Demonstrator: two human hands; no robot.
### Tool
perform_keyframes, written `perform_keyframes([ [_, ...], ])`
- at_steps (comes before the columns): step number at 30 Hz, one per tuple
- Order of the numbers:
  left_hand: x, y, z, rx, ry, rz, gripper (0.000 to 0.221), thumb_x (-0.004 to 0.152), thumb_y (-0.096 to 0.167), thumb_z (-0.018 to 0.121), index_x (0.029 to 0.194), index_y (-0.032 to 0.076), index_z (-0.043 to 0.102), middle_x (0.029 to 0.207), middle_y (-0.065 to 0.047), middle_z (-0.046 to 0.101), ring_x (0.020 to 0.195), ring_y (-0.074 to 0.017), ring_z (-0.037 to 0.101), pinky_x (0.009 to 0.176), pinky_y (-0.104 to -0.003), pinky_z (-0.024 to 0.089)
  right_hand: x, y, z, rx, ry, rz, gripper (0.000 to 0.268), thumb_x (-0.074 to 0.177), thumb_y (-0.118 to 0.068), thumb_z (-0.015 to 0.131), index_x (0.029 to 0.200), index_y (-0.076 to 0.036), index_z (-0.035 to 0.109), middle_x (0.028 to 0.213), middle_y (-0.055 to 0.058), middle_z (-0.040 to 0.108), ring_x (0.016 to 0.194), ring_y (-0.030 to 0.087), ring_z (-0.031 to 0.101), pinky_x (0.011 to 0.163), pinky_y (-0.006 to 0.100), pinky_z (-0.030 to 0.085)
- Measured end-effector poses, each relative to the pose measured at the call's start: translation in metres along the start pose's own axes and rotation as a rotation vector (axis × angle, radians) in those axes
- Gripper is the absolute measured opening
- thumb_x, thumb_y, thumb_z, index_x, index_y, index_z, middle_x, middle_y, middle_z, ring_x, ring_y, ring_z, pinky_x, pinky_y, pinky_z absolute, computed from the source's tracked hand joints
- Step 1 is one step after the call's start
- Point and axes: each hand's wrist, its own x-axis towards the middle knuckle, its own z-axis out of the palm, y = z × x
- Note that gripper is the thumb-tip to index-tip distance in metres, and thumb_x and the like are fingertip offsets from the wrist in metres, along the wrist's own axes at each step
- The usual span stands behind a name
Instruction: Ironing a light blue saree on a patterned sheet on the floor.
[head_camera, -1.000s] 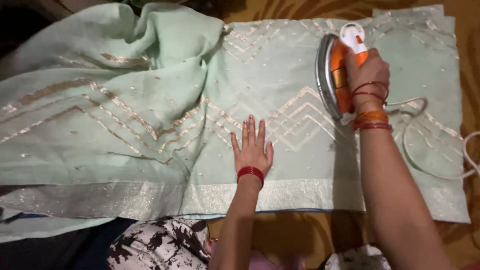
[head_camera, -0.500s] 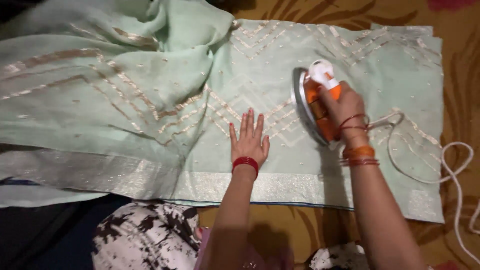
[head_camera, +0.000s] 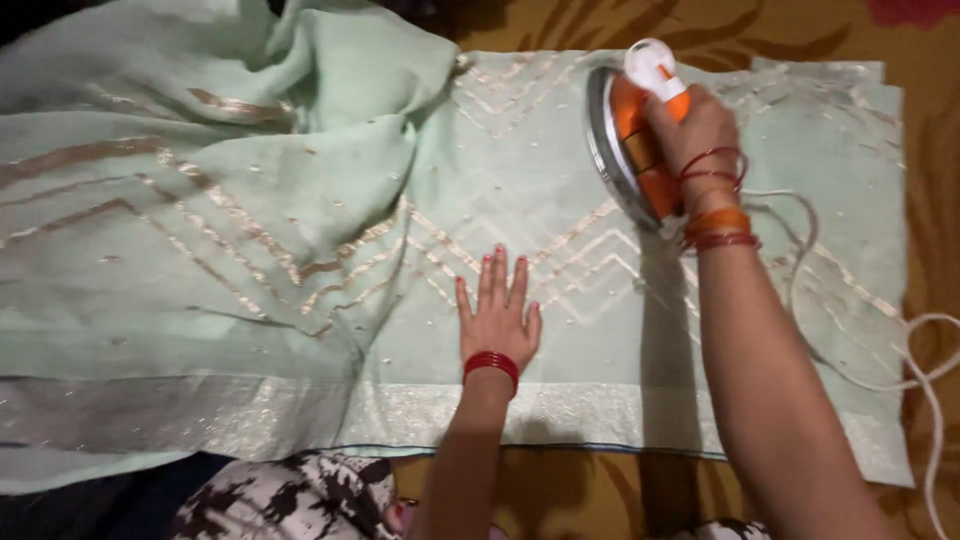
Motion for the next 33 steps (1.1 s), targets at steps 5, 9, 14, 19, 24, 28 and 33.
perform_keyframes([
  [5, 0.000, -0.004, 0.005, -0.021, 0.020, 0.015, 0.072, 0.097, 0.042, 0.042, 0.162, 0.020, 0.021, 0.170, -0.008, 0.008, 0.156, -0.0241, 0.010, 0.122, -0.060, 0.004, 0.016, -0.003, 0.014, 0.117, 0.023, -0.001, 0.056, 0.097, -0.054, 0.073, 0.102, 0.001, 0.071, 0.094, 0.029, 0.071, 0.090, 0.047, 0.069, 0.078, 0.054, 0.053],
  [9, -0.002, -0.001, 0.002, -0.030, 0.020, -0.001, 0.072, 0.097, 0.043, 0.043, 0.162, 0.021, 0.022, 0.171, -0.008, 0.010, 0.156, -0.0238, 0.011, 0.123, -0.059, 0.005, -0.013, 0.002, 0.017, 0.052, 0.025, -0.154, 0.057, 0.095, -0.053, 0.076, 0.103, 0.003, 0.072, 0.096, 0.031, 0.070, 0.089, 0.050, 0.067, 0.075, 0.054, 0.053],
  [14, -0.007, -0.001, 0.003, -0.039, 0.058, 0.003, 0.070, 0.099, 0.042, 0.042, 0.162, 0.021, 0.023, 0.171, -0.008, 0.012, 0.157, -0.0231, 0.012, 0.124, -0.059, 0.006, -0.084, -0.052, -0.013, 0.051, -0.158, -0.185, 0.058, 0.096, -0.055, 0.072, 0.104, 0.002, 0.069, 0.092, 0.031, 0.068, 0.087, 0.050, 0.067, 0.074, 0.055, 0.053],
  [19, -0.005, 0.000, -0.001, -0.066, 0.059, -0.004, 0.070, 0.098, 0.043, 0.041, 0.162, 0.022, 0.022, 0.171, -0.007, 0.012, 0.157, -0.0227, 0.012, 0.124, -0.059, 0.006, -0.106, -0.083, -0.026, 0.028, -0.298, -0.130, 0.055, 0.092, -0.057, 0.069, 0.100, -0.002, 0.068, 0.088, 0.028, 0.070, 0.084, 0.050, 0.066, 0.072, 0.055, 0.052],
  [24, -0.004, -0.002, 0.005, -0.063, 0.062, 0.010, 0.070, 0.099, 0.043, 0.041, 0.162, 0.020, 0.023, 0.171, -0.008, 0.011, 0.157, -0.0236, 0.011, 0.123, -0.059, 0.006, -0.078, -0.074, -0.002, 0.011, -0.236, -0.151, 0.052, 0.095, -0.053, 0.069, 0.102, -0.002, 0.069, 0.090, 0.029, 0.070, 0.086, 0.049, 0.067, 0.073, 0.056, 0.053],
  [28, -0.005, -0.002, -0.002, -0.078, 0.046, 0.007, 0.069, 0.099, 0.044, 0.041, 0.161, 0.019, 0.023, 0.172, -0.009, 0.011, 0.158, -0.0240, 0.011, 0.124, -0.059, 0.006, -0.028, -0.081, 0.021, 0.013, -0.200, -0.134, 0.054, 0.095, -0.054, 0.070, 0.102, 0.000, 0.069, 0.090, 0.030, 0.069, 0.086, 0.050, 0.067, 0.074, 0.056, 0.053],
  [33, -0.001, 0.000, -0.004, -0.060, -0.054, 0.004, 0.070, 0.099, 0.044, 0.036, 0.162, 0.020, 0.016, 0.171, -0.008, 0.005, 0.156, -0.0232, 0.007, 0.123, -0.058, 0.004, 0.016, -0.088, 0.042, 0.049, -0.066, -0.165, 0.054, 0.096, -0.051, 0.072, 0.102, 0.003, 0.069, 0.093, 0.031, 0.069, 0.089, 0.050, 0.067, 0.075, 0.055, 0.053],
])
